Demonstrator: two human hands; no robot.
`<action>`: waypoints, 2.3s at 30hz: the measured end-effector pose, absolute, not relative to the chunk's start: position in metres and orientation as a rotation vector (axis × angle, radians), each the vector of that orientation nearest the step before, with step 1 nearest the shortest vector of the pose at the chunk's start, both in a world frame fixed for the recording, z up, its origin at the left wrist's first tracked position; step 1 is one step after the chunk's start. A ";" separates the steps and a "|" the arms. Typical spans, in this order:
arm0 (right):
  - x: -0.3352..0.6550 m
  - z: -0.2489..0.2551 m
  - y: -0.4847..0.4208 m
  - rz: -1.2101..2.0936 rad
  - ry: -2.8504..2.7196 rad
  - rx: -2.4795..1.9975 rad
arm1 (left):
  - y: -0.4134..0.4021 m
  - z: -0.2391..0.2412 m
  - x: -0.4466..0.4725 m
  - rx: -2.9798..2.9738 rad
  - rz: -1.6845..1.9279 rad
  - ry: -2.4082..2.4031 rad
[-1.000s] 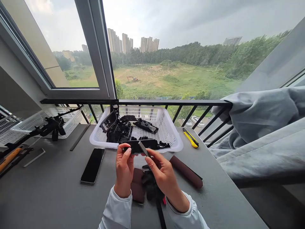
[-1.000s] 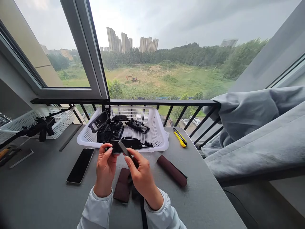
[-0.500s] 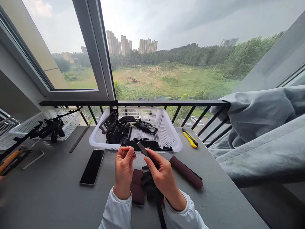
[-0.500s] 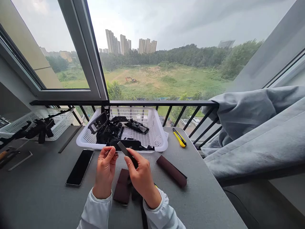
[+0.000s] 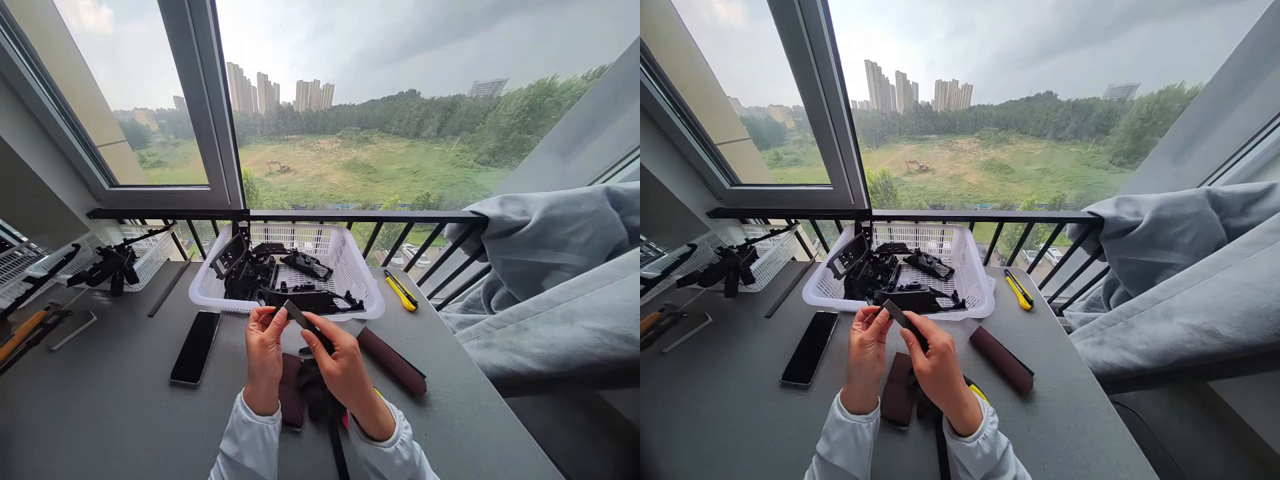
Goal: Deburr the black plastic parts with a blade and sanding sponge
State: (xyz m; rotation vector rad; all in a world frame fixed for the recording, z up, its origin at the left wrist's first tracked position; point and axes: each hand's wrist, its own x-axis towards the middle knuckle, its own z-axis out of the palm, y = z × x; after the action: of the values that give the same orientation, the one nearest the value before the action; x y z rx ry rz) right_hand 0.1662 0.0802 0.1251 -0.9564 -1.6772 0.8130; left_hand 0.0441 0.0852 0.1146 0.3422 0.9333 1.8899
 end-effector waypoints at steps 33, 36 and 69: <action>0.148 0.134 0.063 2.251 -0.835 -0.558 | 0.072 0.110 0.042 0.725 2.193 1.412; 0.150 0.136 0.062 2.265 -0.848 -0.522 | 0.071 0.111 0.042 0.791 2.208 1.412; 0.173 0.143 0.074 1.573 -0.959 -0.833 | 0.078 0.122 0.039 0.453 1.917 0.962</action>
State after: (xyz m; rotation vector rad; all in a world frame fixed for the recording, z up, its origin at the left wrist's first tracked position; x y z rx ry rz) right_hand 0.1735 0.0737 0.1433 -0.8328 -0.9591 1.5727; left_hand 0.0388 0.0782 0.1219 0.4533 0.9617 1.9174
